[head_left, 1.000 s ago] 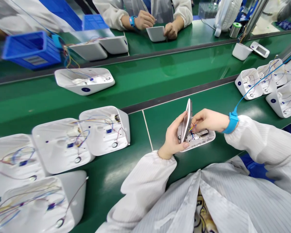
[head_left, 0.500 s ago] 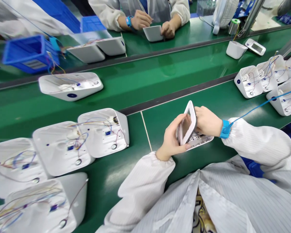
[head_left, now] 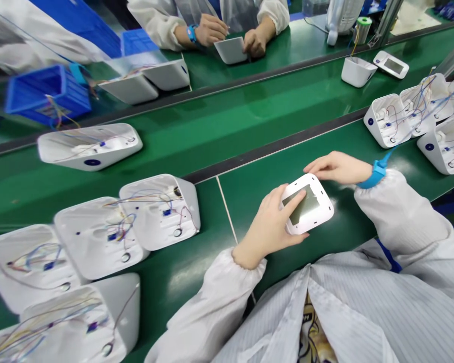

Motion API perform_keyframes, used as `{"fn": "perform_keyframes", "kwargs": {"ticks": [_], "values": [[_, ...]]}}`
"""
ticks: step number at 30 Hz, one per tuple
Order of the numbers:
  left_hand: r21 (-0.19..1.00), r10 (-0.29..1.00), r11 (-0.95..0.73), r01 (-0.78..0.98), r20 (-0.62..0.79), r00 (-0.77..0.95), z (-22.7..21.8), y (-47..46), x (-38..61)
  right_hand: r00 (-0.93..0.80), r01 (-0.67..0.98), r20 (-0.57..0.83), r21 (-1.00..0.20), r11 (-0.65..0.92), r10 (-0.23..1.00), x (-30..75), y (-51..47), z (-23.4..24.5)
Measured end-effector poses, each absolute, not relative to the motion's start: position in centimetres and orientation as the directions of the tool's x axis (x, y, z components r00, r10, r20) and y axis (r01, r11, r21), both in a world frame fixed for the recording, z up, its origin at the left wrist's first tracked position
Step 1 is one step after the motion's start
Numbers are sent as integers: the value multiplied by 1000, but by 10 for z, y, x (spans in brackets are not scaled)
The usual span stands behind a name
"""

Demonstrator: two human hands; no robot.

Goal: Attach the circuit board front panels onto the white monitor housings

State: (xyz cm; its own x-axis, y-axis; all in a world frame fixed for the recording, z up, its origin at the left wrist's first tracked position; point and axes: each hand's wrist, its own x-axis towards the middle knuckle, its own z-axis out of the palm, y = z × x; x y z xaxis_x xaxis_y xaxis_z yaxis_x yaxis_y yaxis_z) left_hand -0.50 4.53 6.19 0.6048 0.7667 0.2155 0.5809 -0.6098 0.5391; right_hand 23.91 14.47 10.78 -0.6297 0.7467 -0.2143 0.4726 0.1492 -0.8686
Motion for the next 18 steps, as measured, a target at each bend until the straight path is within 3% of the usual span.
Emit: {"fn": "perform_keyframes", "kwargs": {"ticks": [2, 5, 9, 14, 18], "values": [[519, 767, -604, 605, 172, 618, 64, 48, -5, -440, 425, -231, -905, -26, 868, 251, 138, 105], [461, 761, -610, 645, 113, 639, 64, 53, -7, -376, 450, -352, -878, -163, 857, 257, 114, 95], [444, 767, -605, 662, 99, 634, 53, 58, -8, -385, 482, -386, -859, -175, 838, 258, 86, 83], [467, 832, -526, 710, 113, 543, 41, 56, -3, -332, 357, -359, -904, -236, 873, 255, 62, 74], [437, 943, -331, 836, 175, 282, 39, 41, 15, -218, 393, -210, -913, -111, 953, 239, 35, 61]]}}
